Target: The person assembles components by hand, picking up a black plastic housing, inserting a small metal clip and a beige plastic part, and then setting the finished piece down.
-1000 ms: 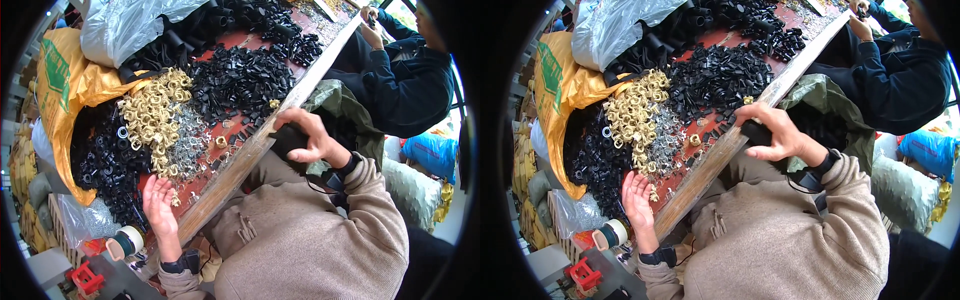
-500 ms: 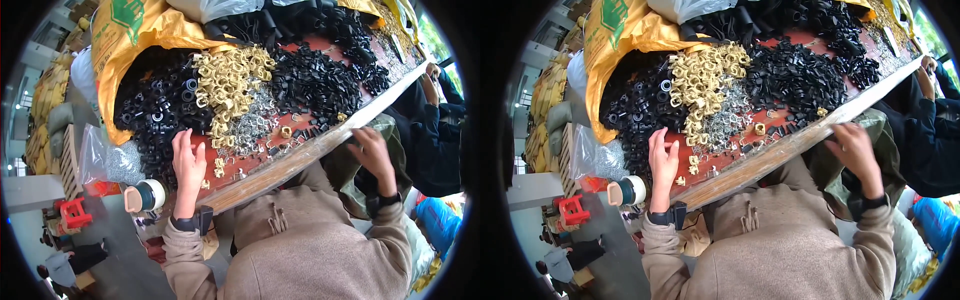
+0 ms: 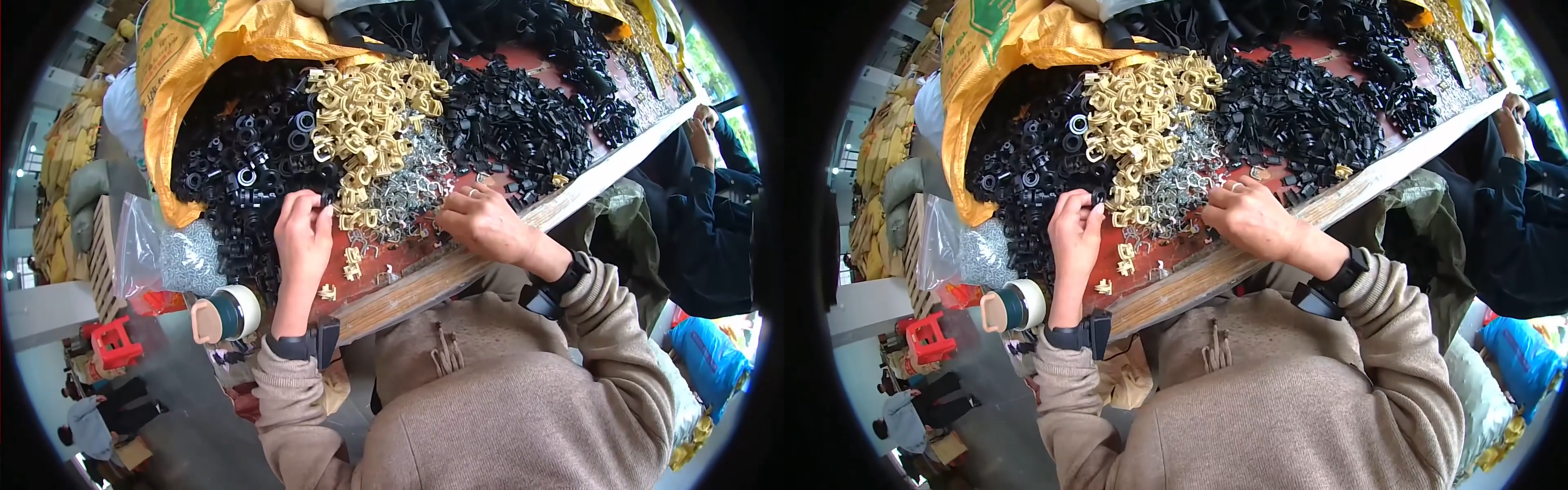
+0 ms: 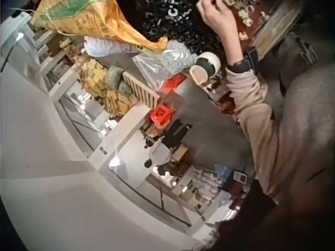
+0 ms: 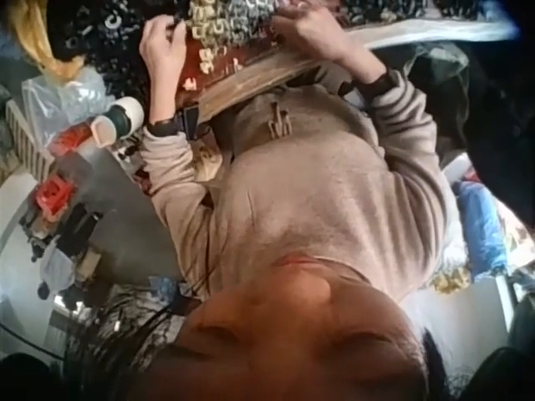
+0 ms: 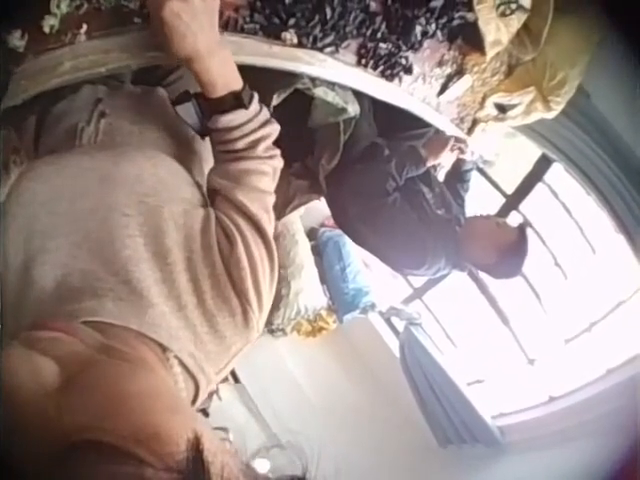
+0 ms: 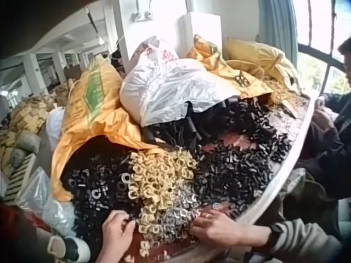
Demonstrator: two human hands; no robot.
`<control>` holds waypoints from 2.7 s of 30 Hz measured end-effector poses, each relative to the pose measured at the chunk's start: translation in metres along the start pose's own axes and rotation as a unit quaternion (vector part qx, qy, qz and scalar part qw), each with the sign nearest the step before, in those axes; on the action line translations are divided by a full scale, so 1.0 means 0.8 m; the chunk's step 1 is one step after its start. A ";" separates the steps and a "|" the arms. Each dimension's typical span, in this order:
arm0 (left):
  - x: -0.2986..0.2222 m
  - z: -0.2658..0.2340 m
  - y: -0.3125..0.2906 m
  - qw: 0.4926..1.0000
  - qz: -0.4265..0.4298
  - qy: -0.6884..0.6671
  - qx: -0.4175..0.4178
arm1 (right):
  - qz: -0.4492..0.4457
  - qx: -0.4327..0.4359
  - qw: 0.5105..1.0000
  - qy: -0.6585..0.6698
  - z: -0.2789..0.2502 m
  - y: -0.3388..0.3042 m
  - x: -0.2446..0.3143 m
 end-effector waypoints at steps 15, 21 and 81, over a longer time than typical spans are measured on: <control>0.020 -0.012 -0.094 0.693 -0.421 -0.584 -0.031 | -0.059 0.052 0.995 -0.053 0.045 0.014 0.034; -0.023 0.021 -0.102 0.621 -0.486 -0.611 0.071 | -0.088 0.006 0.986 -0.143 0.054 0.013 0.040; -0.046 0.062 -0.101 0.753 -0.417 -0.509 -0.010 | 0.180 -0.132 0.852 0.474 0.012 0.015 0.031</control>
Point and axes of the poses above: each hand's wrist, its own y-axis towards the middle knuckle, its own z-axis out of the palm, x = y × z, the point moved 7 cm from there along y, towards the middle knuckle, and after that the axes turned 10 degrees about -x, right-handed, at the moved point
